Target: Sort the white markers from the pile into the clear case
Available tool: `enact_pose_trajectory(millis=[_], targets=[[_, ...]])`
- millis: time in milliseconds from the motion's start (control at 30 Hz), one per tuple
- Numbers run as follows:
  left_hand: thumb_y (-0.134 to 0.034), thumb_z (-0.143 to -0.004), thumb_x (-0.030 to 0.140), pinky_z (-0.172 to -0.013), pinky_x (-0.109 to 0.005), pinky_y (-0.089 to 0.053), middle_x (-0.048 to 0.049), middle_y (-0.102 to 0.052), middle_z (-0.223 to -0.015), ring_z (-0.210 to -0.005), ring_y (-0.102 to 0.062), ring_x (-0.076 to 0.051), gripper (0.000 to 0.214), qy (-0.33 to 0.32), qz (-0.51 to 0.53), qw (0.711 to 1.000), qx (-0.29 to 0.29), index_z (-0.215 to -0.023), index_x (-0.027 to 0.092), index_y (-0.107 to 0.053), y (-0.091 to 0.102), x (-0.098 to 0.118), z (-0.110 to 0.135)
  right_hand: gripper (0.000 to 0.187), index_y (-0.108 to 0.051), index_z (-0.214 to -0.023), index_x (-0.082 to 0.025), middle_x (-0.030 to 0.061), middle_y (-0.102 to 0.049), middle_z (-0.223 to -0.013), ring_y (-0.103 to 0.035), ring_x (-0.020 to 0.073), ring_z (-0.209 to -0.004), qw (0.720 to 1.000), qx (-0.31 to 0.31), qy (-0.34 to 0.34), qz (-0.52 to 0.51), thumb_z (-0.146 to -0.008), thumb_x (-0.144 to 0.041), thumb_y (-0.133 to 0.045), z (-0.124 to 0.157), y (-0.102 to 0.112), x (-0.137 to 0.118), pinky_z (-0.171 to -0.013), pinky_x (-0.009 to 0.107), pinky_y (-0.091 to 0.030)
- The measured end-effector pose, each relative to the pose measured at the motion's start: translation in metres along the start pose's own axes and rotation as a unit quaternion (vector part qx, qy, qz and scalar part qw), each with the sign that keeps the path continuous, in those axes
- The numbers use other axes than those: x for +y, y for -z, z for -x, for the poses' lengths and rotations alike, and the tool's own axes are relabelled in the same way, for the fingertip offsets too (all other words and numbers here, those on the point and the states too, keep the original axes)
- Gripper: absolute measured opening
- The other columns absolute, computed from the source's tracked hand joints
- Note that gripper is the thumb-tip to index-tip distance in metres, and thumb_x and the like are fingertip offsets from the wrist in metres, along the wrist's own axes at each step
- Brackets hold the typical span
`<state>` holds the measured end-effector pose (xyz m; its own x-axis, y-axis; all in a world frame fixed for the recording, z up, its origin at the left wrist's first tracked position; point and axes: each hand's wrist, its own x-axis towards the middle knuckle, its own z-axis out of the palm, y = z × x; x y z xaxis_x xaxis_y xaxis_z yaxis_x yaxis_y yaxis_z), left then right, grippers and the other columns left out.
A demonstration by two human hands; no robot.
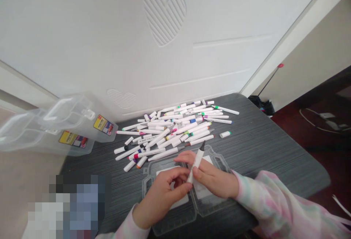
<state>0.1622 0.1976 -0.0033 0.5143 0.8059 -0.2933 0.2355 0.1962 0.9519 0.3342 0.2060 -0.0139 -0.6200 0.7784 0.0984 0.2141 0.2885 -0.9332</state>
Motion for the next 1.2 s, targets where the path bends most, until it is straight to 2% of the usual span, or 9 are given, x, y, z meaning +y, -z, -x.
enact_pose_trajectory(millis=[200,333,500,633,767,867,967,1067,1200], targets=[[-0.060,-0.068,0.029,-0.056,-0.023,-0.038,-0.0026,-0.060,-0.065,-0.062,-0.052,-0.014,0.022,0.014,0.167,0.979,0.118,-0.085,0.016,-0.062,0.015,-0.008,0.004,0.042,-0.046,-0.114,-0.018,0.0104,-0.051,-0.112,-0.044,0.0191,-0.107,0.987,0.119,0.051,0.092,-0.088,-0.042,-0.023,-0.003,0.033,0.006,-0.093,0.036,-0.033],[-0.062,-0.061,0.026,-0.055,-0.025,-0.038,-0.0026,-0.058,-0.061,-0.059,-0.049,-0.014,0.015,-0.005,0.272,0.937,0.221,-0.071,0.014,-0.061,0.021,-0.010,0.001,0.024,-0.054,-0.096,-0.019,0.0080,-0.057,-0.093,-0.052,0.0191,-0.090,0.938,0.256,-0.045,0.231,-0.084,-0.032,-0.038,0.000,0.077,0.019,-0.083,0.035,-0.039],[-0.062,-0.059,0.024,-0.057,-0.026,-0.038,-0.0015,-0.058,-0.059,-0.058,-0.049,-0.013,0.014,0.014,0.299,0.925,0.234,-0.068,0.014,-0.060,0.019,-0.013,-0.006,0.021,-0.057,-0.089,-0.018,0.0072,-0.055,-0.091,-0.049,0.0216,-0.092,0.909,0.163,-0.168,0.345,-0.071,-0.028,-0.054,0.021,0.116,0.034,-0.084,0.037,-0.037],[-0.065,-0.058,0.026,-0.061,-0.026,-0.039,0.0003,-0.059,-0.063,-0.062,-0.051,-0.013,0.017,0.025,0.292,0.921,0.257,-0.071,0.015,-0.060,0.018,-0.021,-0.009,0.022,-0.057,-0.087,-0.016,0.0078,-0.053,-0.092,-0.048,0.0203,-0.092,0.910,0.096,-0.208,0.345,-0.065,-0.019,-0.055,0.028,0.121,0.042,-0.083,0.034,-0.037],[-0.065,-0.059,0.027,-0.066,-0.027,-0.039,0.0003,-0.061,-0.064,-0.065,-0.053,-0.015,0.020,0.024,0.263,0.928,0.261,-0.074,0.016,-0.060,0.018,-0.026,-0.008,0.011,-0.056,-0.078,-0.016,0.0052,-0.055,-0.081,-0.051,0.0171,-0.076,0.911,0.105,-0.233,0.323,-0.069,-0.019,-0.050,0.024,0.119,0.043,-0.071,0.031,-0.039],[-0.063,-0.061,0.028,-0.066,-0.028,-0.039,-0.0013,-0.062,-0.065,-0.067,-0.054,-0.016,0.019,0.016,0.219,0.944,0.246,-0.075,0.016,-0.060,0.017,-0.026,-0.007,0.018,-0.056,-0.084,-0.015,0.0021,-0.054,-0.073,-0.048,0.0138,-0.065,0.923,0.187,-0.237,0.239,-0.072,-0.027,-0.051,0.020,0.117,0.041,-0.063,0.029,-0.037],[-0.061,-0.063,0.029,-0.064,-0.028,-0.039,-0.0025,-0.062,-0.065,-0.066,-0.053,-0.017,0.018,0.011,0.177,0.955,0.236,-0.075,0.016,-0.060,0.015,-0.023,-0.007,0.028,-0.053,-0.096,-0.016,0.0000,-0.053,-0.074,-0.047,0.0101,-0.063,0.940,0.268,-0.212,-0.005,-0.072,-0.029,-0.053,0.016,0.114,0.037,-0.058,0.025,-0.037],[-0.061,-0.062,0.032,-0.064,-0.029,-0.040,-0.0032,-0.062,-0.065,-0.066,-0.054,-0.018,0.019,0.011,0.151,0.961,0.231,-0.074,0.016,-0.060,0.013,-0.020,-0.007,0.026,-0.052,-0.095,-0.017,-0.0017,-0.052,-0.071,-0.045,0.0070,-0.055,0.903,0.296,-0.187,-0.250,-0.070,-0.024,-0.053,0.012,0.111,0.035,-0.050,0.021,-0.035],[-0.062,-0.062,0.034,-0.065,-0.029,-0.041,-0.0043,-0.063,-0.067,-0.069,-0.055,-0.019,0.021,0.015,0.131,0.966,0.224,-0.075,0.017,-0.061,0.012,-0.020,-0.006,0.019,-0.054,-0.086,-0.016,-0.0018,-0.051,-0.064,-0.041,0.0056,-0.047,0.850,0.306,-0.168,-0.395,-0.068,-0.018,-0.051,0.011,0.112,0.035,-0.043,0.019,-0.032]])
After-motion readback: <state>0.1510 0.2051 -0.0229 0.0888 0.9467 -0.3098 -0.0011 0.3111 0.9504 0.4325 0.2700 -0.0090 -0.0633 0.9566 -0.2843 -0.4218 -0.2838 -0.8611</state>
